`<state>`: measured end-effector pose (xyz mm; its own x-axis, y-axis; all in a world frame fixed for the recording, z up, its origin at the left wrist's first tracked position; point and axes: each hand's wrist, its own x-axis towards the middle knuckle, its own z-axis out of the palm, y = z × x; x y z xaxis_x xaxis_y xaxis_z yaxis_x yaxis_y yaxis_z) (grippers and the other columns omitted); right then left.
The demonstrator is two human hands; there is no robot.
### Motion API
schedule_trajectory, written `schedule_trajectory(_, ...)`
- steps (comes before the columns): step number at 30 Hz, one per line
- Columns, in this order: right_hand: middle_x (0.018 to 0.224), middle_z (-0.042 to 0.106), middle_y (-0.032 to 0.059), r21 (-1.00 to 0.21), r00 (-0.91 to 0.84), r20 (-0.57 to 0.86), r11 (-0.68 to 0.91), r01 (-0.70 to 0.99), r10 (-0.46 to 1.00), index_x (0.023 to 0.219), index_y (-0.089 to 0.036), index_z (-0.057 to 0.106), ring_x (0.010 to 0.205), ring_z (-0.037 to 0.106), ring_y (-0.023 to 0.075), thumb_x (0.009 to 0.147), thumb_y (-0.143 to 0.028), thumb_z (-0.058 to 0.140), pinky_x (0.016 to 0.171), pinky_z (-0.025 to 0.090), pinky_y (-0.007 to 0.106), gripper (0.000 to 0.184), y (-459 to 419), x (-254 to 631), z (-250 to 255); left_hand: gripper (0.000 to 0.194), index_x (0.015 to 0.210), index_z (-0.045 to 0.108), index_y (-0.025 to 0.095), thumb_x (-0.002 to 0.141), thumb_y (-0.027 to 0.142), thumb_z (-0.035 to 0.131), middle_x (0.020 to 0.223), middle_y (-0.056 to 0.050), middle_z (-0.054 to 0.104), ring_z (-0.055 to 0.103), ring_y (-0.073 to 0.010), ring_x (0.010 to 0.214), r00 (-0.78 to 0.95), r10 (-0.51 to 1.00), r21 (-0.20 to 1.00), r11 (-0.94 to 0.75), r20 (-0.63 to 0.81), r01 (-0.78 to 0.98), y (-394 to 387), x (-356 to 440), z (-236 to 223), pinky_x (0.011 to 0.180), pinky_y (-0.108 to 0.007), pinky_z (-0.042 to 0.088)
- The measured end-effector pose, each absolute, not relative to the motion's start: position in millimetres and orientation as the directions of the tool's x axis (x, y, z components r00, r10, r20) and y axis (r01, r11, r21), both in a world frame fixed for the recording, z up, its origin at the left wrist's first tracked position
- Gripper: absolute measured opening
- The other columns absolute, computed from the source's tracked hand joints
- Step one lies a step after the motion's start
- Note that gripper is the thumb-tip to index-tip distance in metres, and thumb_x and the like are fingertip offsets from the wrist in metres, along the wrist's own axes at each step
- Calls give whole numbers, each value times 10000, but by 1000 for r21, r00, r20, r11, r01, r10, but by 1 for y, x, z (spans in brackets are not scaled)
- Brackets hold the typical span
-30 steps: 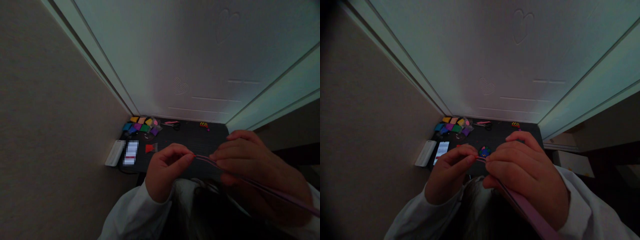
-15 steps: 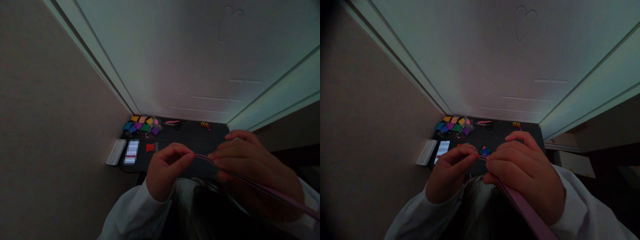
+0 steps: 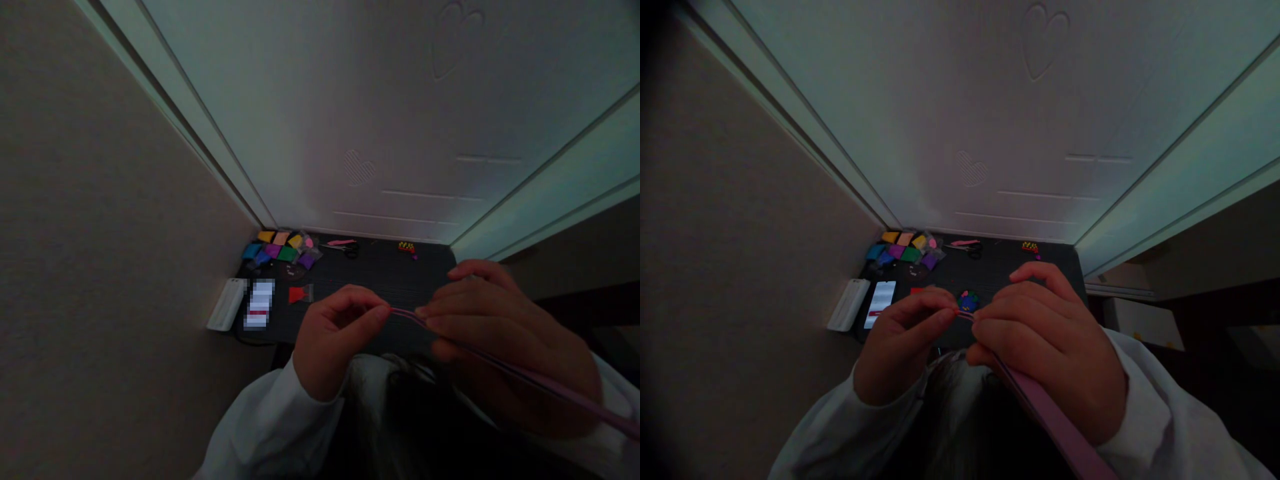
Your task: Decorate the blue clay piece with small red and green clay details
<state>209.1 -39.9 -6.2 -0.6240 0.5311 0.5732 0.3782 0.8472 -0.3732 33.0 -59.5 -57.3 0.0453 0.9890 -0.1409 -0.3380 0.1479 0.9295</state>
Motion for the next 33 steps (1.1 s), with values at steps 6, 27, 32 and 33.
schedule_trajectory(6,778,681,51,-372,-612,583,845,384,535,832,-142,566,731,596,142,748,-137,591,831,424,444,88,-40,208,-5,30,685,660,202,673,177,673,700,32,603,532,-92,673,47,989,928,148,-140,-342,-60,33,-57,637,-207,409)
schedule_trajectory(27,770,657,60,-508,-580,565,801,316,587,884,-131,564,723,591,140,758,-80,525,852,416,423,142,-29,210,-25,96,653,683,191,672,278,649,669,6,644,538,-118,680,-144,947,902,219,-289,-373,-44,17,-97,663,-239,407)
schedule_trajectory(32,761,656,51,-593,-518,553,745,306,652,876,-126,574,702,592,130,752,-84,520,854,408,399,141,-19,205,-46,155,649,681,162,612,312,679,657,-21,659,559,-127,637,-253,856,866,351,-451,-356,-40,-5,-149,601,-240,416)
schedule_trajectory(33,760,654,49,-606,-505,550,734,306,665,879,-126,573,704,591,130,751,-86,520,847,412,395,144,-17,204,-50,167,646,679,159,598,318,688,653,-24,661,567,-132,630,-274,831,856,384,-484,-347,-41,-11,-159,592,-244,420)
